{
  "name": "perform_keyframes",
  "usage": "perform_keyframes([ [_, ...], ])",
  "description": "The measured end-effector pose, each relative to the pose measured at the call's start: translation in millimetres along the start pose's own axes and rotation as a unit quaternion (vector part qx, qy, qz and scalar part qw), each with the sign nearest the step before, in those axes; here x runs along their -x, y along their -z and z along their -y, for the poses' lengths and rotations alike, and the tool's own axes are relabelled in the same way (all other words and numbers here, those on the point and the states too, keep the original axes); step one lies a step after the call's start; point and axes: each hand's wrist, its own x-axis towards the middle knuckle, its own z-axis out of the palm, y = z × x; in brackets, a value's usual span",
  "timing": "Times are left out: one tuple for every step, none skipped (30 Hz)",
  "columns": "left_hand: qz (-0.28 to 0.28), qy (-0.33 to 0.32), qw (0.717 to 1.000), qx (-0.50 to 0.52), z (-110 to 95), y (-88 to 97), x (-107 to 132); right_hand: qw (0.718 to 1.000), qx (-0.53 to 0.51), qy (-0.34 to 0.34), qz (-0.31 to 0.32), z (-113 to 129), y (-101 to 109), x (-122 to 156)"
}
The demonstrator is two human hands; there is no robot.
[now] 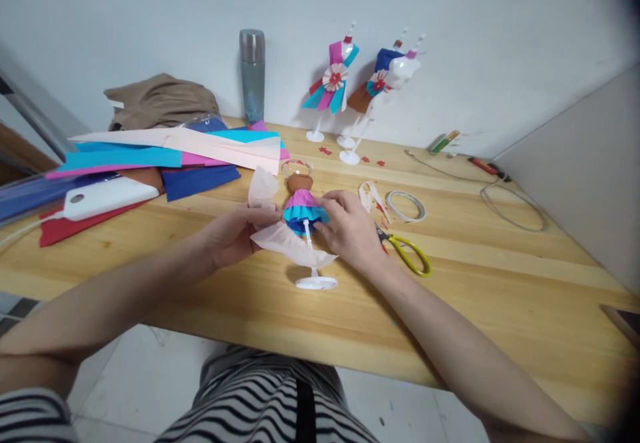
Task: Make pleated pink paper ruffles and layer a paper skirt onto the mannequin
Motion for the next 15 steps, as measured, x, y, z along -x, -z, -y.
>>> perform_keyframes([
  [0.002,0.001,1.0,0.011,0.4,-1.0,-1.3,1.0,-0.018,-0.013,-0.006,-1.0,-3.0,-2.3],
  [0.004,0.003,1.0,0.022,1.5,-2.5,-2.2,0.999,-0.04,-0.029,-0.014,-1.8,-5.4,-4.7],
  [0.003,0.006,0.999,0.032,3.2,-4.4,-2.8,0.996,-0.066,-0.053,-0.021,-2.3,-7.1,-7.1],
  [0.0,0.01,0.999,0.042,5.6,-6.6,-3.1,0.992,-0.092,-0.081,-0.023,-2.7,-8.0,-9.4],
  [-0.006,0.017,0.999,0.049,8.4,-9.0,-3.1,0.988,-0.112,-0.108,-0.021,-3.0,-8.4,-11.7],
  [-0.013,0.025,0.998,0.055,11.6,-11.5,-3.0,0.984,-0.125,-0.13,-0.015,-3.4,-8.4,-14.0],
  [-0.02,0.034,0.997,0.061,14.8,-13.9,-2.9,0.979,-0.135,-0.15,-0.008,-3.7,-8.2,-16.2],
  [-0.025,0.043,0.997,0.066,17.9,-16.2,-2.9,0.974,-0.148,-0.174,0.0,-4.1,-8.0,-18.3],
  [-0.029,0.052,0.996,0.071,20.9,-18.0,-3.0,0.967,-0.163,-0.198,0.007,-4.5,-8.0,-20.4],
  [-0.032,0.059,0.995,0.075,23.4,-19.4,-3.4,0.959,-0.18,-0.22,0.014,-4.9,-8.1,-22.3],
  [-0.032,0.064,0.994,0.079,25.5,-20.2,-3.9,0.949,-0.201,-0.244,0.018,-5.2,-8.5,-24.1],
  [-0.03,0.066,0.994,0.081,27.3,-20.5,-4.6,0.938,-0.223,-0.265,0.021,-5.5,-9.0,-25.6],
  [-0.024,0.062,0.995,0.079,28.6,-20.3,-5.5,0.929,-0.242,-0.28,0.02,-5.7,-9.6,-26.7],
  [-0.006,0.05,0.997,0.059,29.5,-19.7,-6.3,0.924,-0.254,-0.286,0.016,-5.9,-10.1,-27.6],
  [0.014,0.035,0.999,0.034,30.0,-18.9,-7.2,0.921,-0.263,-0.289,0.01,-6.1,-10.6,-28.1],
])
